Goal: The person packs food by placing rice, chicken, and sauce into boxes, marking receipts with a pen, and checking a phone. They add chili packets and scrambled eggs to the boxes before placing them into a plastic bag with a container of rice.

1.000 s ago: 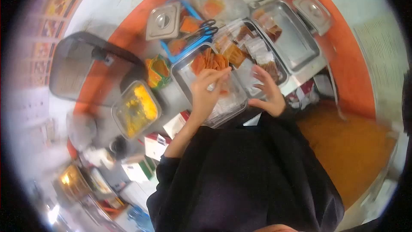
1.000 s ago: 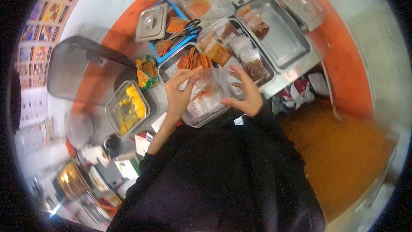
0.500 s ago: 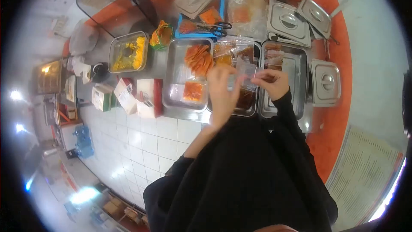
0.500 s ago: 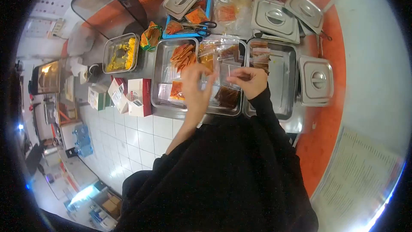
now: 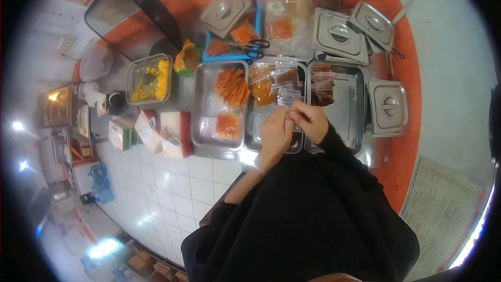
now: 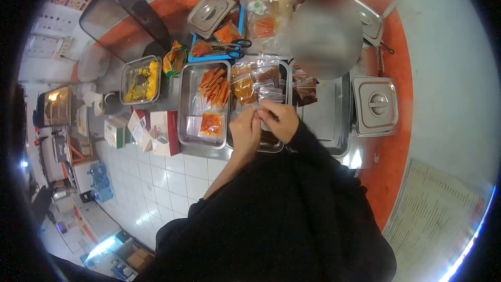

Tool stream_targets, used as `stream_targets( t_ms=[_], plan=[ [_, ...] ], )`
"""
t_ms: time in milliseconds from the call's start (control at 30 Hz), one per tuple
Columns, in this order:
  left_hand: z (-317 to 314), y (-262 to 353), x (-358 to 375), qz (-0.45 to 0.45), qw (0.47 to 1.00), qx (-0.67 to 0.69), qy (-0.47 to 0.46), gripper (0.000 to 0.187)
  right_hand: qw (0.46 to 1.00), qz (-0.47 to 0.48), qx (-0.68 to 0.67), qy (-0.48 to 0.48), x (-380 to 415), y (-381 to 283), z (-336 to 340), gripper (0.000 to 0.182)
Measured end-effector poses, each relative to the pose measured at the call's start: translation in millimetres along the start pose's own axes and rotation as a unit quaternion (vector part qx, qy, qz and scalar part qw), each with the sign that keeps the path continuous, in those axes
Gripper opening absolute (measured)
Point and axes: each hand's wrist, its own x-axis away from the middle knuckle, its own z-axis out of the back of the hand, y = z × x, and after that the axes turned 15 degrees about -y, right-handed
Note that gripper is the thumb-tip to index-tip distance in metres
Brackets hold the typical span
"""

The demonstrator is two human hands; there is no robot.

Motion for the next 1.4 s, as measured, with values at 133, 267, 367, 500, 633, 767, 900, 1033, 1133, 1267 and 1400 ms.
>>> stream_targets(
  t_ms=[133,267,367,500,633,767,900,1033,1133,1267,1400],
  plan=[
    [-5,3,-17,0.089,0.99,-0.082,0.067,0.016,0.928,0.043,0.325,0.175,-9,3,-5,0.008],
    [10,-21,-35,-0.027,0.989,0.006,-0.143,0.019,0.946,0.045,0.285,0.15,-12,-5,18,0.015],
    [14,-14,-42,0.017,0.977,0.106,-0.185,0.019,0.937,0.11,0.316,0.102,-8,-3,36,0.028],
    [10,-19,-63,-0.095,0.977,0.189,-0.033,0.008,0.944,0.111,0.29,0.112,-6,-20,43,0.031],
    [16,-17,-64,-0.13,0.98,0.14,-0.063,0.008,0.99,-0.003,0.099,0.103,-5,-34,33,0.028],
    [26,-12,-65,-0.209,0.977,-0.022,0.031,0.011,0.96,-0.062,0.271,0.044,-6,-11,42,0.023],
    [22,-21,-69,-0.181,0.974,-0.138,-0.002,0.029,0.965,0.043,0.255,0.036,-17,-25,56,0.025],
    [3,2,-75,-0.154,0.948,-0.279,0.003,0.037,0.944,0.047,0.307,0.108,-21,-2,84,0.034],
    [-25,-4,-98,-0.164,0.919,-0.333,0.129,0.033,0.93,0.075,0.327,0.147,-24,10,104,0.035],
    [-34,2,-113,-0.167,0.93,-0.262,0.194,0.024,0.931,0.08,0.345,0.083,-25,-4,134,0.032],
    [-51,3,-123,-0.133,0.95,-0.21,0.187,0.022,0.917,0.074,0.39,0.022,-31,-6,152,0.03]
  ],
)
